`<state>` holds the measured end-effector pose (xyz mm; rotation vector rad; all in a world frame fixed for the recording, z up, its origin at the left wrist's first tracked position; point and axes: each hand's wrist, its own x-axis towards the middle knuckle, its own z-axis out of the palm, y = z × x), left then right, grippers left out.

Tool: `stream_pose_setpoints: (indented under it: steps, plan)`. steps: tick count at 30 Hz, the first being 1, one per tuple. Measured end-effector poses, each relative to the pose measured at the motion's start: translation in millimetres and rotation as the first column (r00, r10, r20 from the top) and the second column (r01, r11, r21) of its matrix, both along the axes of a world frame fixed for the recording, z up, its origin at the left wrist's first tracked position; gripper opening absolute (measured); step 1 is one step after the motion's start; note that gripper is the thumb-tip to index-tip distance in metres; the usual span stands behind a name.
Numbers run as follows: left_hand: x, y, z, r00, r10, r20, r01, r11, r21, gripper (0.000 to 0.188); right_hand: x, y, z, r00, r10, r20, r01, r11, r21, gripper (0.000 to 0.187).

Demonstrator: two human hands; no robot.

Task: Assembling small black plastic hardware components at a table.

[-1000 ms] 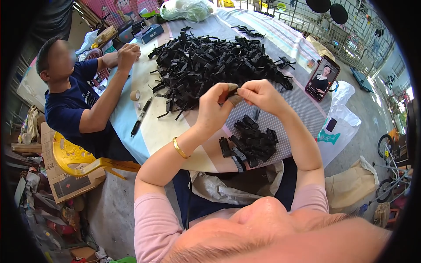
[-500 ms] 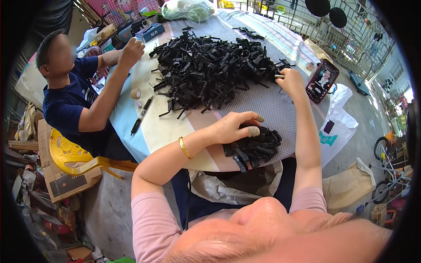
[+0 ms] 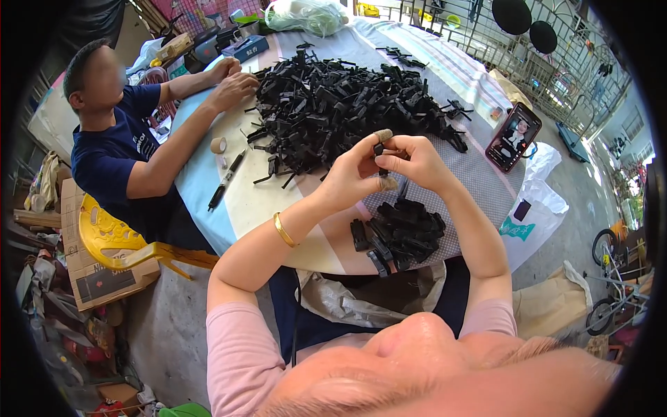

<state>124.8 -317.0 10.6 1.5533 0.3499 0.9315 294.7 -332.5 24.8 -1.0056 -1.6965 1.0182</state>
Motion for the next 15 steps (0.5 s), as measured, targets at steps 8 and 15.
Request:
stream_pose_setpoints:
  steps: [8, 15]
  plan:
    - [-2.8, 12.8, 1.7, 0.981, 0.134, 0.141, -0.101, 0.971, -0.217, 0.039, -2.8, -3.1, 7.4, 0.99, -0.107, -0.094, 0.115, 0.99, 0.085, 0.02]
    - [-1.2, 8.9, -3.8, 0.947, 0.32, -0.01, -0.319, 0.946, 0.046, 0.031, -4.7, -2.3, 1.2, 1.0, 0.002, -0.03, -0.001, 0.999, 0.036, 0.017]
